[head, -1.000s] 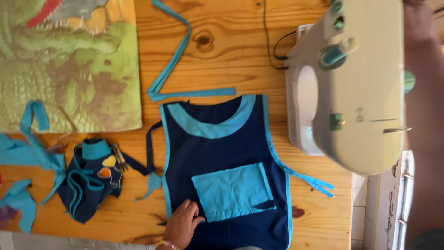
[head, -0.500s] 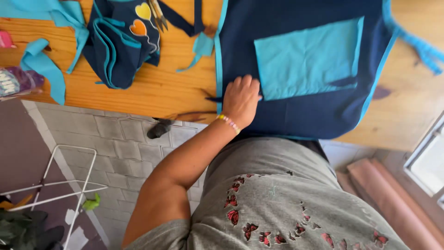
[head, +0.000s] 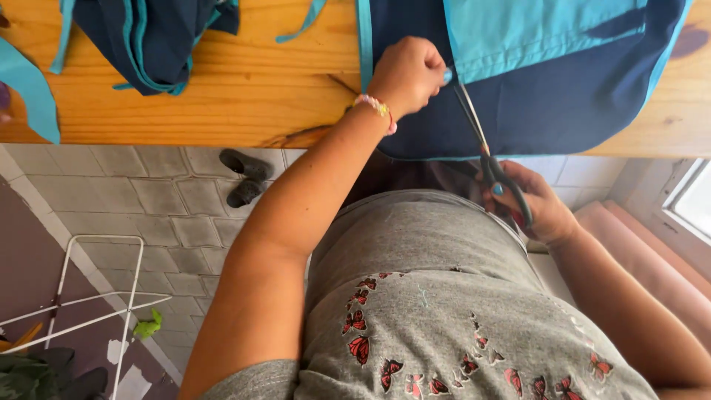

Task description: Preparing a garment by smoothing fabric, trimming edges with scissors, and marking with a pen

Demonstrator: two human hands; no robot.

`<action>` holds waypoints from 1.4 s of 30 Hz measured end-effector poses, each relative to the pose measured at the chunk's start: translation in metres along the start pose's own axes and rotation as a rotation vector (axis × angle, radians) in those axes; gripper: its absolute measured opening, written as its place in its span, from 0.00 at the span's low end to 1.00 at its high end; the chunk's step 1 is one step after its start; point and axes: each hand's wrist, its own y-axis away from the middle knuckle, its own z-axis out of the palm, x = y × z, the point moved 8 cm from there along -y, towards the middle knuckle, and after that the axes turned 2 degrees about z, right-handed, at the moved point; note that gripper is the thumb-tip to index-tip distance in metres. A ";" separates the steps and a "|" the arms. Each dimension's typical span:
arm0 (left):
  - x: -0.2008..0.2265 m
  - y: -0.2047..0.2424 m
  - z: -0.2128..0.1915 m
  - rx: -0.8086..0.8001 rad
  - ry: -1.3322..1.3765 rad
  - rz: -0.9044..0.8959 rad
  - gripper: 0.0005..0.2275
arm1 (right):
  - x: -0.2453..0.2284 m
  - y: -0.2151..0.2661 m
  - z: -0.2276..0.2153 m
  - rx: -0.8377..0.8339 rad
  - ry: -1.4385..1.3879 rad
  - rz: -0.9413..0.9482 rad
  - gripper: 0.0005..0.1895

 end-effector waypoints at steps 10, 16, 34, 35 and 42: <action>0.002 0.002 -0.003 -0.121 0.306 -0.256 0.04 | -0.012 -0.025 0.012 0.000 -0.092 -0.015 0.22; -0.006 0.000 0.005 -0.184 0.387 -0.313 0.03 | -0.021 -0.037 0.023 0.042 -0.149 -0.039 0.19; -0.015 0.001 0.007 -0.202 0.422 -0.320 0.03 | -0.040 -0.046 0.045 0.108 0.077 -0.054 0.20; -0.014 0.001 0.006 -0.193 0.417 -0.318 0.04 | -0.040 -0.047 0.045 0.116 0.079 -0.047 0.20; -0.013 -0.001 0.005 -0.133 0.390 -0.230 0.03 | -0.038 -0.049 0.045 0.132 0.068 -0.048 0.18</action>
